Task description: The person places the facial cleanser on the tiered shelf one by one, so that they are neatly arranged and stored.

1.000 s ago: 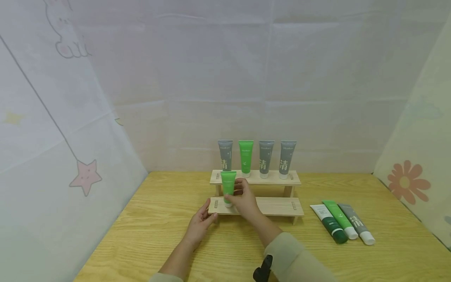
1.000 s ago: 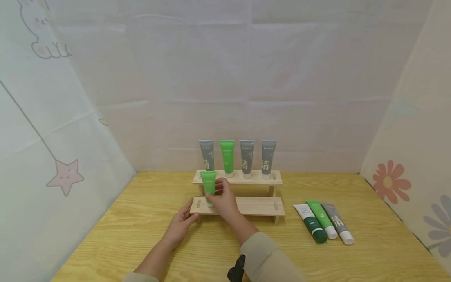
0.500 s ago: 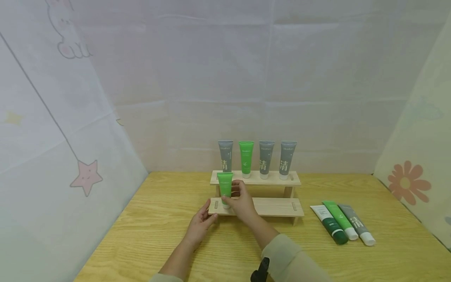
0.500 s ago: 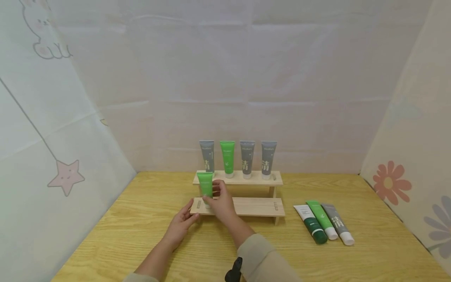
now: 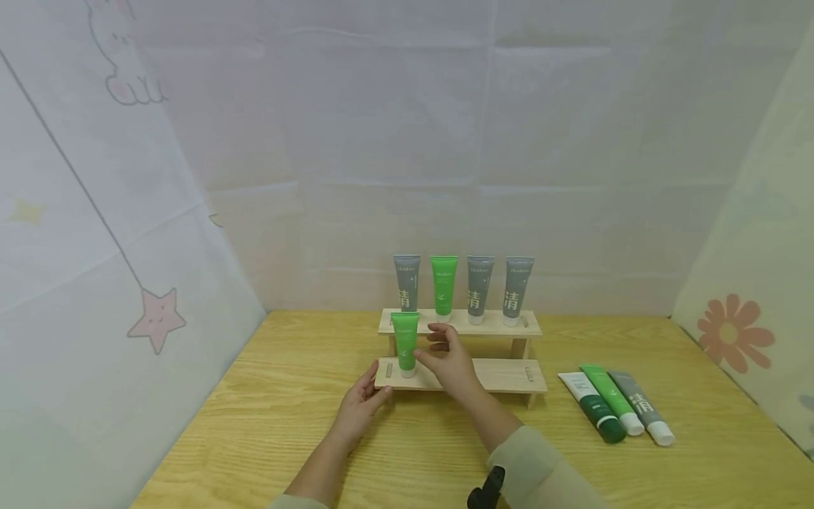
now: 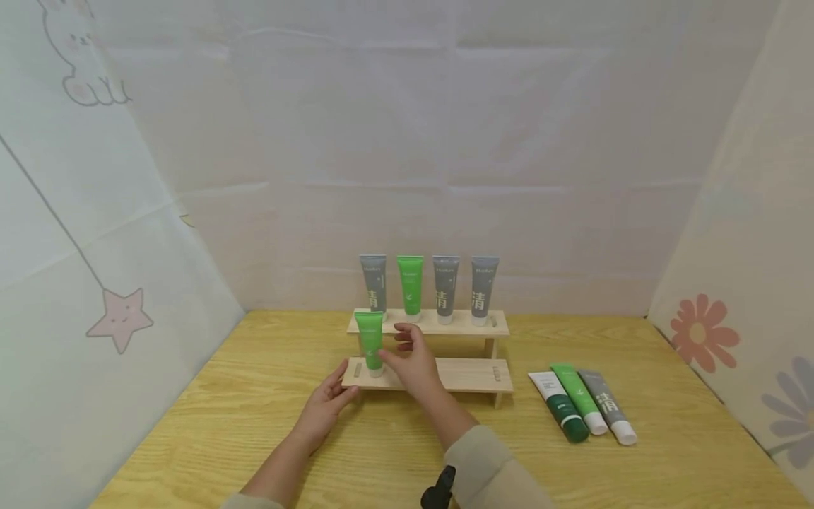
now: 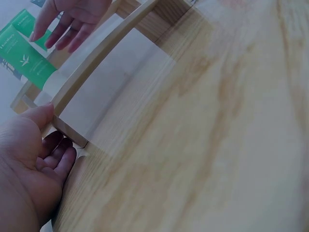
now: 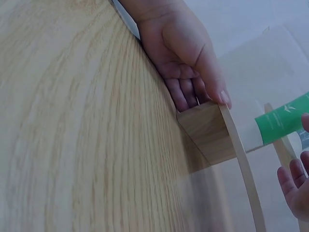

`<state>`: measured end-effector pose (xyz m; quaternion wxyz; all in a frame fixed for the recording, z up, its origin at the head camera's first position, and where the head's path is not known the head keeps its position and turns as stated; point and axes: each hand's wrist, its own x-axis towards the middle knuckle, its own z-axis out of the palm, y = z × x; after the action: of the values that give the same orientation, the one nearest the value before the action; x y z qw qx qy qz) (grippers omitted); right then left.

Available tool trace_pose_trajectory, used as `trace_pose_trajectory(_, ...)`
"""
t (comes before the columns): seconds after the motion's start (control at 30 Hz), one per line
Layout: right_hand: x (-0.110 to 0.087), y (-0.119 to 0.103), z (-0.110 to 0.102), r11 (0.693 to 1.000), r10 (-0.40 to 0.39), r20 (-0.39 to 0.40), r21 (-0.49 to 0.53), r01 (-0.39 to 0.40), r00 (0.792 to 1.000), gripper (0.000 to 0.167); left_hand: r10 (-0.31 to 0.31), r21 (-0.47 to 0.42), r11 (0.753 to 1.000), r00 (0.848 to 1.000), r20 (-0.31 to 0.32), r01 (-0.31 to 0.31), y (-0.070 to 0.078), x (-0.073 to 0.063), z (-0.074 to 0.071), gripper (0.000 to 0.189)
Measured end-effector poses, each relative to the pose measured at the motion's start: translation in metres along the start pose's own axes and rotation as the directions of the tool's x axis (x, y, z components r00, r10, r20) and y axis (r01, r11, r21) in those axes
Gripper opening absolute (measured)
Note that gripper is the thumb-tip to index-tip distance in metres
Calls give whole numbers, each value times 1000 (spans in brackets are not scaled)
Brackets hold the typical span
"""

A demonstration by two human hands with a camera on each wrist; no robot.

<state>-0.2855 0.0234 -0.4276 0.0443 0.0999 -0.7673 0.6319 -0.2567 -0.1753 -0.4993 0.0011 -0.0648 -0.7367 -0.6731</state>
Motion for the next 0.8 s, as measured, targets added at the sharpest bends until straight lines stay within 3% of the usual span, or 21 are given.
trace_pose_trajectory(0.53,-7,6,-52,998,52,-60,-32,-54,997,56,-7,17,1000,1000,0,7,0,0,0,69)
trace_pose_trajectory(0.8,-11,7,-84,997,30,-110,-64,-37,994,50,-20,29,999,1000,-2,21,1,0,-1,69)
